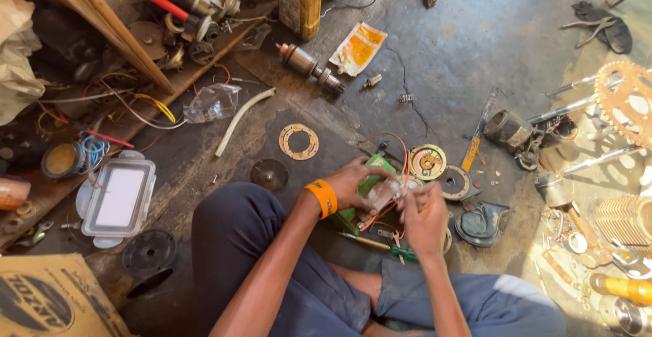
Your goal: The person sits on the floor and uses a screwdriver to adjust small screws on a circular electrical component. They then connect wires from a green battery to the component and use a metal file to scrape the battery terminals.
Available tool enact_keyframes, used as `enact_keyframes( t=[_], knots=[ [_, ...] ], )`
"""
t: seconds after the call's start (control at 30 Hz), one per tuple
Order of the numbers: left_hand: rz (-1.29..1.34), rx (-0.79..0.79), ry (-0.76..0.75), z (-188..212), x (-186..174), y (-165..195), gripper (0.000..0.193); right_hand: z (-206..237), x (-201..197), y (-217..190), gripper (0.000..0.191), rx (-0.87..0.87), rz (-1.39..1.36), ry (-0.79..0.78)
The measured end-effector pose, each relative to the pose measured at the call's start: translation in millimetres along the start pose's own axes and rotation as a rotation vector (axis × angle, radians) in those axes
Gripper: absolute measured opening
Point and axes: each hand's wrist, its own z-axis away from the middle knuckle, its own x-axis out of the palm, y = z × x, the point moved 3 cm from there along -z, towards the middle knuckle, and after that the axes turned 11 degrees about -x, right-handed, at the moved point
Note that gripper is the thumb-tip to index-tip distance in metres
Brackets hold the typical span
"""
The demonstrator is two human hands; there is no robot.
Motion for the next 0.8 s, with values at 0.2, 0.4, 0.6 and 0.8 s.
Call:
enact_keyframes(
  t=[0.2,0.4,0.6,0.8],
  knots=[
    [-0.025,0.001,-0.013,-2.1,2.5,1.8,0.081,14.1,-2.0,2.9,0.013,0.003,-0.171,0.005],
    [0.030,-0.052,-0.030,7.0,-1.1,7.4,0.081,18.3,-2.9,7.8,0.018,-0.063,-0.308,-0.032],
    [0.035,-0.031,-0.023,8.0,-4.8,13.1,0.079,17.5,-7.7,5.2,0.020,0.032,-0.333,-0.017],
    [0.036,-0.077,-0.036,6.4,-2.4,11.4,0.083,17.7,-6.5,11.5,0.021,0.105,-0.330,-0.060]
  ],
)
